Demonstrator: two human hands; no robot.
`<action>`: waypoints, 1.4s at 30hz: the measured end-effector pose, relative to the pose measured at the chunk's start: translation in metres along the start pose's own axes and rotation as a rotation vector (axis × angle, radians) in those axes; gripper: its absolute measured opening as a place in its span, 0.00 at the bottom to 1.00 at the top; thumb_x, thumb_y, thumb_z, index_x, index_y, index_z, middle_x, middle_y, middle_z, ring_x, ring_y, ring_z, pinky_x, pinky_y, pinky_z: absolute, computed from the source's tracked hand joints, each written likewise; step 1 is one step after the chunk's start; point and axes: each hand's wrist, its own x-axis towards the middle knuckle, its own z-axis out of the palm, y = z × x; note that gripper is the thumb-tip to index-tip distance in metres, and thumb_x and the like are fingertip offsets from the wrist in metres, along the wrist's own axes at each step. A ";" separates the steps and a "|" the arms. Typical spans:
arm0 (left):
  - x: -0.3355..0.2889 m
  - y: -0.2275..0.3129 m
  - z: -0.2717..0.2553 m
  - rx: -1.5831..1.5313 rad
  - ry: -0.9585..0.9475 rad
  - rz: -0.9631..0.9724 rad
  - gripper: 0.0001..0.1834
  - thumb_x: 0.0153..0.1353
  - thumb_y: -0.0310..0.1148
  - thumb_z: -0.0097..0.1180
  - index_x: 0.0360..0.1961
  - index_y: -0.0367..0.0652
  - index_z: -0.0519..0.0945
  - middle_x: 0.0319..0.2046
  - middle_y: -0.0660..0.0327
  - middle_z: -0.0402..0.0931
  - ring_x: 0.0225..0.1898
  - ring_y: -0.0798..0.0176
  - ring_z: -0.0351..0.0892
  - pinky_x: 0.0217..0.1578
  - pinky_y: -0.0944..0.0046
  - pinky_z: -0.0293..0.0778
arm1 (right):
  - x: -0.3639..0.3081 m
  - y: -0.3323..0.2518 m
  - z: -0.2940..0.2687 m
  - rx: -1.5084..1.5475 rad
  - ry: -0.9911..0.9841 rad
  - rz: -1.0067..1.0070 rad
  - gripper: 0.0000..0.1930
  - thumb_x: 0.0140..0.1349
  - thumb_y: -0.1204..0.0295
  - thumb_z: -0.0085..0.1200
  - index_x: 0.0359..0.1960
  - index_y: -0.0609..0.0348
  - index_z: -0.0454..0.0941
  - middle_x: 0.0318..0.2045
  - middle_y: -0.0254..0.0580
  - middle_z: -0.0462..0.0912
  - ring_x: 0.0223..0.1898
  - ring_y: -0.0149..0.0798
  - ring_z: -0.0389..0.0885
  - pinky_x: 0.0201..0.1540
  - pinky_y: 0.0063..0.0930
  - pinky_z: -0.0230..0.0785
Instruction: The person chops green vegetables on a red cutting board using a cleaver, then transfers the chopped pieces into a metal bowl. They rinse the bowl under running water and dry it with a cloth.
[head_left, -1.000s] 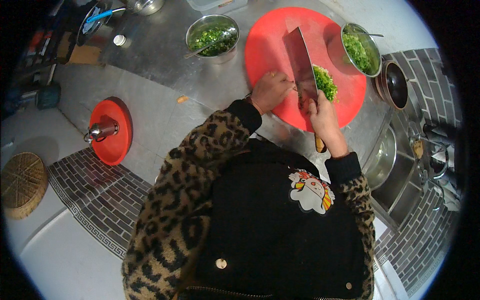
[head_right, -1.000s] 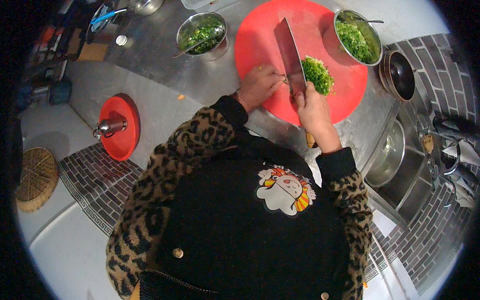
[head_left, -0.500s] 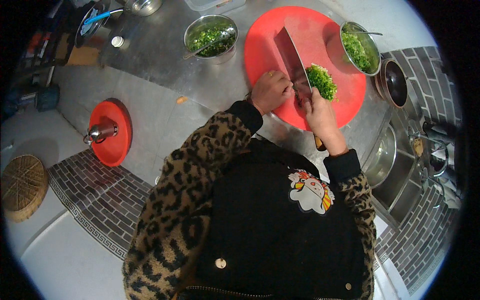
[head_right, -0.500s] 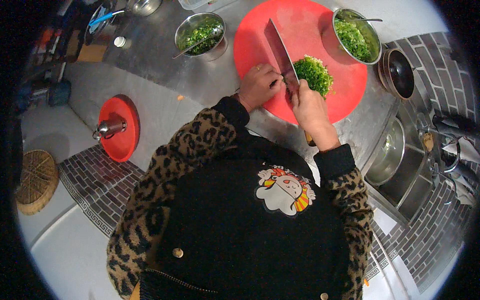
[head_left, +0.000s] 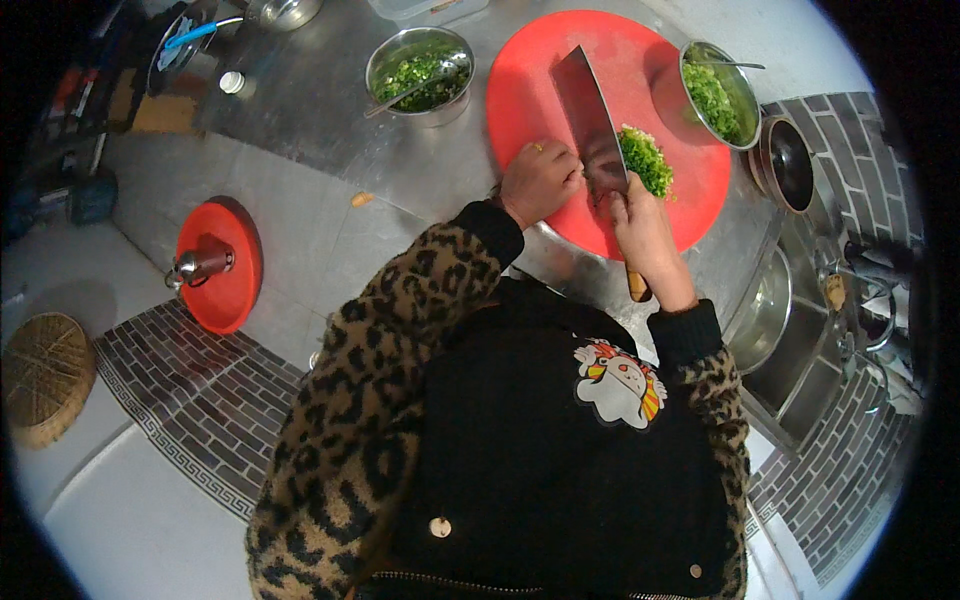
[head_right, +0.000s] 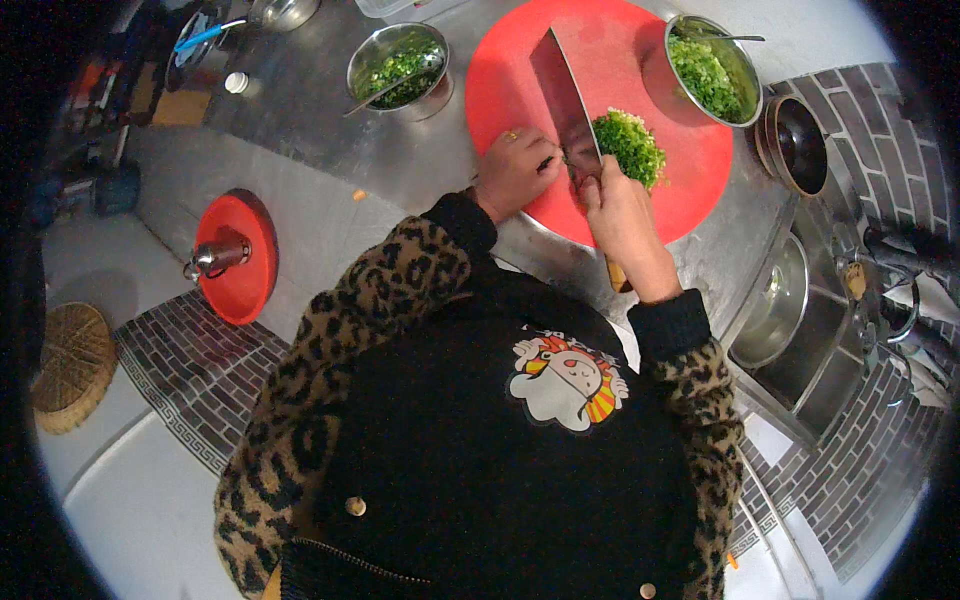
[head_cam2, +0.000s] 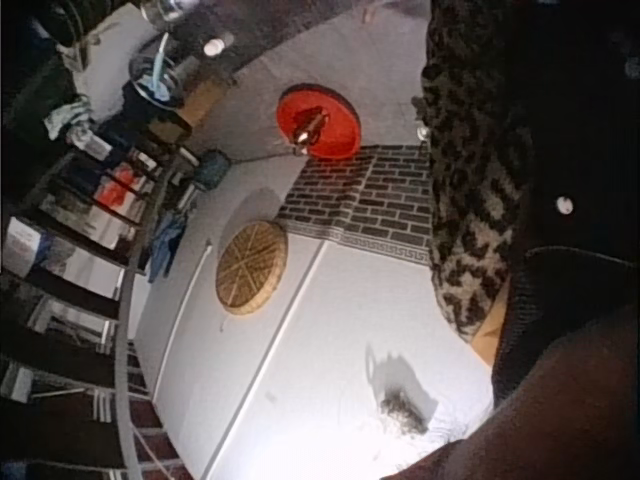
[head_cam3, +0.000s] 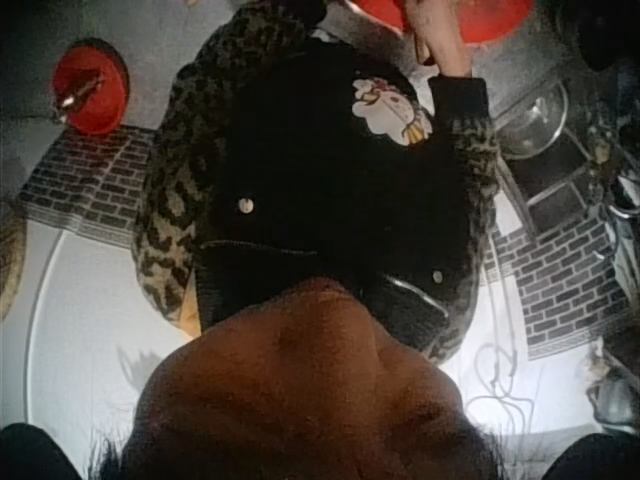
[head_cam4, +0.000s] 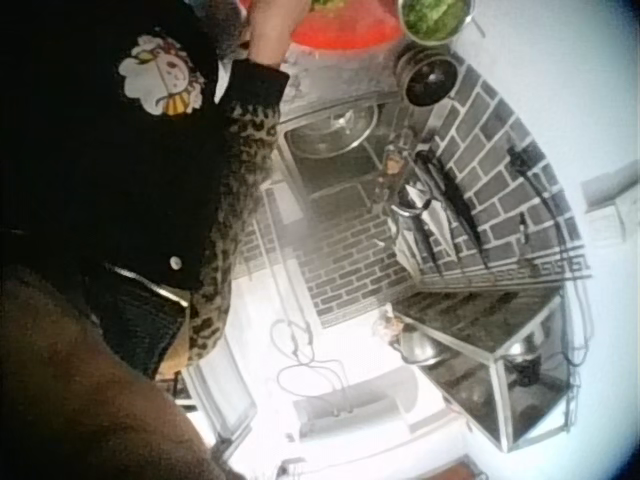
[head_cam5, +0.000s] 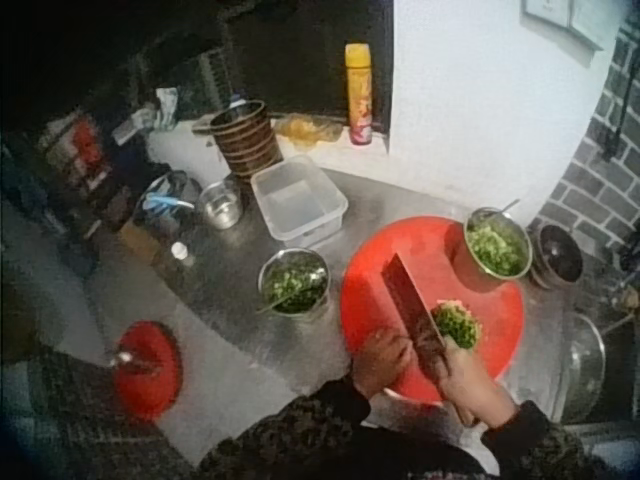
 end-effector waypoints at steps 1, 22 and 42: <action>0.000 0.001 0.000 0.001 0.006 0.001 0.04 0.49 0.29 0.60 0.24 0.45 0.76 0.28 0.63 0.76 0.32 0.58 0.77 0.38 0.59 0.73 | -0.003 -0.001 -0.001 -0.015 -0.020 0.011 0.11 0.62 0.70 0.49 0.40 0.66 0.68 0.28 0.67 0.79 0.35 0.66 0.78 0.38 0.56 0.69; -0.008 -0.001 -0.015 -0.068 -0.041 -0.013 0.04 0.54 0.32 0.60 0.29 0.44 0.81 0.32 0.61 0.78 0.36 0.57 0.78 0.38 0.58 0.73 | -0.002 -0.012 0.001 -0.120 -0.077 0.049 0.10 0.63 0.68 0.48 0.40 0.62 0.67 0.26 0.63 0.79 0.32 0.64 0.79 0.36 0.56 0.70; -0.009 -0.002 -0.009 -0.039 0.029 -0.009 0.02 0.51 0.30 0.58 0.26 0.46 0.78 0.30 0.63 0.76 0.35 0.58 0.77 0.39 0.58 0.73 | 0.010 -0.009 0.011 -0.075 -0.065 0.025 0.12 0.63 0.68 0.48 0.42 0.64 0.68 0.27 0.64 0.79 0.34 0.65 0.78 0.37 0.57 0.69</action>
